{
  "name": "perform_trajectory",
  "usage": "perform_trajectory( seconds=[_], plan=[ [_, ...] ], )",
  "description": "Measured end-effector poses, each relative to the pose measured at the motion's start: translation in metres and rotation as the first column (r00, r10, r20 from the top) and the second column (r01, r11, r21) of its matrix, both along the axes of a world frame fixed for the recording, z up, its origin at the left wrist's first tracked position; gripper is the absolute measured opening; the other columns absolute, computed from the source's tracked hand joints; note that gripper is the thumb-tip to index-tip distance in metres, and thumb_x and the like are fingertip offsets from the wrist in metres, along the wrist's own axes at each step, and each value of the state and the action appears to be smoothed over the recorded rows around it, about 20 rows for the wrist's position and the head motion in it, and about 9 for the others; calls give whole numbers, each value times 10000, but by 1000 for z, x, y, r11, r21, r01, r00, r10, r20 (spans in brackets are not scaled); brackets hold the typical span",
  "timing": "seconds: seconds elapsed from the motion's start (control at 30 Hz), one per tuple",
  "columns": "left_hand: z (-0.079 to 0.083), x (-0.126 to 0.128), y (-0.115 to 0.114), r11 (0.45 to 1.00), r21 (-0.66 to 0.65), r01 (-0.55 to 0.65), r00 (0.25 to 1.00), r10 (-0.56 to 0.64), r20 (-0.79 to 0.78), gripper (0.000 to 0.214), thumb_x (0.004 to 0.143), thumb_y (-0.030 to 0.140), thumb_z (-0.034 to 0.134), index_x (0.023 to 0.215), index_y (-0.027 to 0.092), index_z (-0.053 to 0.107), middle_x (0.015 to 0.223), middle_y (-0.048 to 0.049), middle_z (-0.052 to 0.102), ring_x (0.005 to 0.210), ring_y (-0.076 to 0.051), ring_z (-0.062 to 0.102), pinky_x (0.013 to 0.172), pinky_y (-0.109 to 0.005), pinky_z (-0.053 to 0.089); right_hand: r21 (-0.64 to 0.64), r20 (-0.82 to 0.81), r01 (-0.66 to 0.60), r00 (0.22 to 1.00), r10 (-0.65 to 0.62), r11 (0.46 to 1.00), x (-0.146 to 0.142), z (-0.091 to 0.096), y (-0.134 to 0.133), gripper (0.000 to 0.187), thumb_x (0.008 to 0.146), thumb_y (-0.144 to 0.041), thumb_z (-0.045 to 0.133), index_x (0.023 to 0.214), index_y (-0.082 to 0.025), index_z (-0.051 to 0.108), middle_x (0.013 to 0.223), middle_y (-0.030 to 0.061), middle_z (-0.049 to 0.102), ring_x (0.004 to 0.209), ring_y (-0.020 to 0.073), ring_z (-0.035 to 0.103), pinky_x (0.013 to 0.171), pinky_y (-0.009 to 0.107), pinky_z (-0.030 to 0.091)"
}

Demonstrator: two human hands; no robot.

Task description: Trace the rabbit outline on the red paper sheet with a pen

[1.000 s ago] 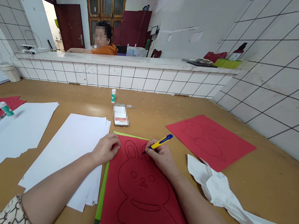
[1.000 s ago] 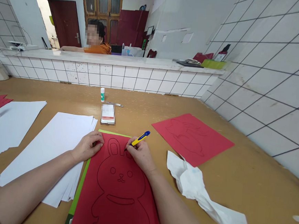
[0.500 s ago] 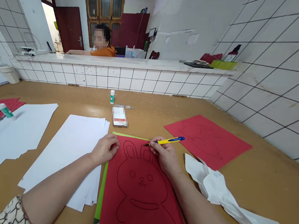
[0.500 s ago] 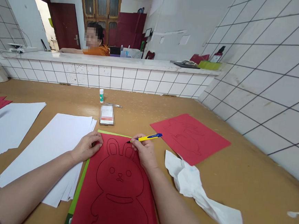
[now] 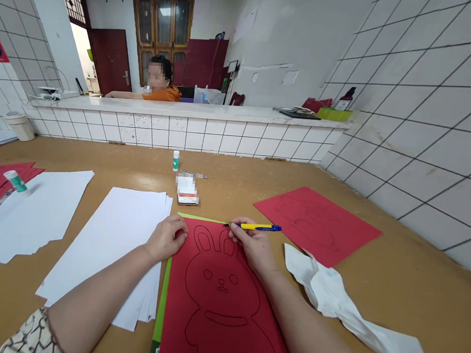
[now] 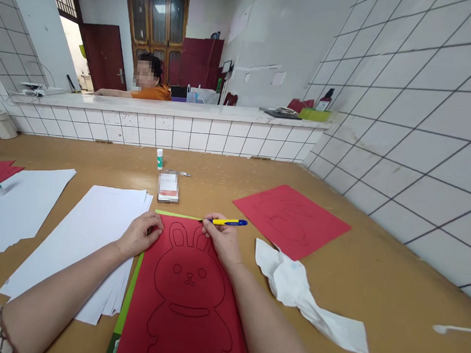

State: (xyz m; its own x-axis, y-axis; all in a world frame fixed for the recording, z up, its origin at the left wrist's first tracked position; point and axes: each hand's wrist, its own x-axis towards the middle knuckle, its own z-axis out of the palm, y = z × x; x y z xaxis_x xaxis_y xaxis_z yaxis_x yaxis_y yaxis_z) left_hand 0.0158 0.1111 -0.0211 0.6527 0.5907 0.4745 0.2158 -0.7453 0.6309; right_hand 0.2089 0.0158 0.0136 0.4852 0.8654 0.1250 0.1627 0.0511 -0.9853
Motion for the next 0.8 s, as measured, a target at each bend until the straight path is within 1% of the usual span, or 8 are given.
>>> perform_trajectory(
  seconds=[0.1, 0.23, 0.37, 0.43, 0.5, 0.57, 0.73, 0.8],
  plan=[
    [-2, 2, 1, 1000, 20, -5, 1000, 5, -8, 162, 659, 45, 468, 692, 185, 542, 760, -9, 514, 728, -151, 516, 684, -273, 437, 4, 2, 19, 1000, -19, 1000, 1, -1, 1, 252, 580, -402, 620, 700, -209, 512, 539, -29, 532, 513, 123, 504, 498, 248, 386],
    [-5, 6, 3, 998, 51, -22, 999, 24, -37, 157, 666, 48, 471, 685, 188, 541, 758, -7, 515, 745, -153, 517, 692, -274, 437, -3, 19, 47, 999, -47, 999, 3, -3, 4, 237, 581, -407, 592, 678, -208, 510, 511, -28, 532, 488, 130, 510, 484, 257, 392],
    [-5, 11, 4, 997, 72, -23, 999, 26, -33, 150, 665, 52, 479, 670, 191, 537, 767, -14, 523, 758, -163, 514, 703, -285, 437, 25, 133, 115, 984, -117, 993, 7, -6, 8, 233, 606, -439, 541, 666, -221, 485, 507, -29, 518, 498, 149, 523, 493, 272, 404],
    [-5, 13, 4, 997, 79, -25, 999, 27, -30, 146, 666, 56, 484, 656, 192, 534, 762, -19, 522, 761, -169, 514, 705, -287, 437, 34, 249, 161, 955, -165, 986, 10, -6, 8, 208, 637, -440, 501, 675, -237, 479, 527, -24, 533, 541, 171, 543, 531, 291, 423],
    [-4, 16, 4, 996, 84, -28, 999, 31, -30, 144, 666, 57, 488, 647, 193, 531, 753, -24, 520, 752, -173, 514, 698, -286, 438, 34, 379, 201, 904, -199, 979, 11, -6, 8, 175, 648, -416, 488, 686, -245, 492, 597, -7, 576, 617, 191, 567, 593, 312, 440],
    [-4, 19, 4, 996, 86, -33, 999, 37, -35, 139, 671, 63, 487, 644, 192, 530, 754, -31, 520, 742, -177, 513, 689, -289, 440, 44, 456, 230, 861, -224, 972, 12, -5, 8, 156, 651, -393, 485, 696, -246, 505, 687, 10, 606, 686, 202, 575, 642, 323, 445],
    [-3, 24, 4, 995, 93, -33, 997, 40, -73, 122, 686, 81, 488, 650, 189, 533, 765, -53, 522, 757, -199, 509, 714, -317, 438, 35, 494, 283, 829, -263, 959, 13, -3, 8, 164, 644, -379, 493, 727, -244, 533, 771, 26, 627, 770, 214, 579, 722, 341, 444],
    [-3, 25, 4, 995, 97, -25, 995, 34, -94, 118, 692, 86, 490, 647, 185, 535, 762, -60, 523, 765, -206, 507, 726, -324, 434, 23, 506, 286, 823, -257, 958, 14, -3, 8, 183, 641, -382, 506, 751, -244, 554, 811, 35, 640, 804, 219, 581, 754, 348, 438]
  ],
)
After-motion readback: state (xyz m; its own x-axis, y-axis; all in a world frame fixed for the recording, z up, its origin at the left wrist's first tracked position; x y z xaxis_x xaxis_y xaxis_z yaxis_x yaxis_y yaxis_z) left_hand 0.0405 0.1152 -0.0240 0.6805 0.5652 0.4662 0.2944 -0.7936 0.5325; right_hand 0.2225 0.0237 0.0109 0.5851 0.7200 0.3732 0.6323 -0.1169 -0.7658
